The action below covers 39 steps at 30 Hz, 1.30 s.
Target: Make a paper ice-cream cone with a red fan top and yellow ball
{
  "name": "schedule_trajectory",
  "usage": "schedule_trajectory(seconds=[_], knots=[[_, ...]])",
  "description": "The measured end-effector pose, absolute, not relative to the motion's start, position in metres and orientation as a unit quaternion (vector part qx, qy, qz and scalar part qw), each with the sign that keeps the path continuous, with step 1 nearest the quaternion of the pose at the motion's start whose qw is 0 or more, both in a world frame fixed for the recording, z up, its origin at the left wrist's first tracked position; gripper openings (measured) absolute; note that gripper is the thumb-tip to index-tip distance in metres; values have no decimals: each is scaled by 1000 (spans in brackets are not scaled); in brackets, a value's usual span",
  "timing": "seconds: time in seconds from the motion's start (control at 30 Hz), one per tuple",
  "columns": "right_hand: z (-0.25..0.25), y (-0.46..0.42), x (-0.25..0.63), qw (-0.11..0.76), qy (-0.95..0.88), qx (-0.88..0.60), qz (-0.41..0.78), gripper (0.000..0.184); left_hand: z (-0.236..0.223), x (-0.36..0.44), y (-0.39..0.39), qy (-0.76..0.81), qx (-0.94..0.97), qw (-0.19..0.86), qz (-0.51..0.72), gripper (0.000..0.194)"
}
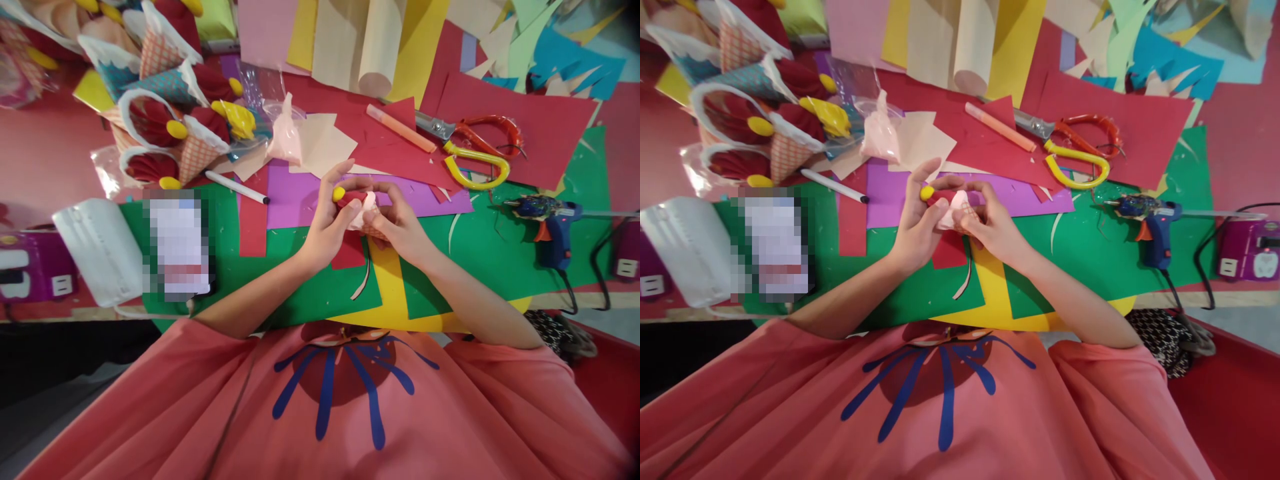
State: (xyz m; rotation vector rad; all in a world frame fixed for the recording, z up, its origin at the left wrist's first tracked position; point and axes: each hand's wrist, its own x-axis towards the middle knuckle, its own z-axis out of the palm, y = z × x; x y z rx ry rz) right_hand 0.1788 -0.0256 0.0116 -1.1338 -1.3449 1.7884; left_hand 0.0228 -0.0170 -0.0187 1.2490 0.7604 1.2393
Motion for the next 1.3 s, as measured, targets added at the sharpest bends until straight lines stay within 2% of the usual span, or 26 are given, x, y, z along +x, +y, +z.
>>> schedule_trajectory(seconds=[0.4, 0.53, 0.77, 0.97, 1.2, 1.3], knots=[[29, -22, 177, 321, -467, -427, 705, 56, -12, 17, -14, 311, 465, 634, 535, 42], [31, -23, 178, 310, -474, -443, 695, 56, -13, 16, -12, 325, 493, 605, 534, 47], [27, -23, 178, 326, -471, -432, 697, 59, -17, 15, -11, 347, 517, 576, 530, 41], [28, -22, 181, 319, -483, -432, 692, 59, -15, 14, -12, 338, 509, 587, 531, 34], [31, -21, 181, 316, -465, -444, 697, 56, -14, 15, -12, 320, 521, 589, 528, 40], [33, -20, 180, 323, -464, -444, 695, 55, -11, 16, -13, 322, 536, 579, 524, 34]])
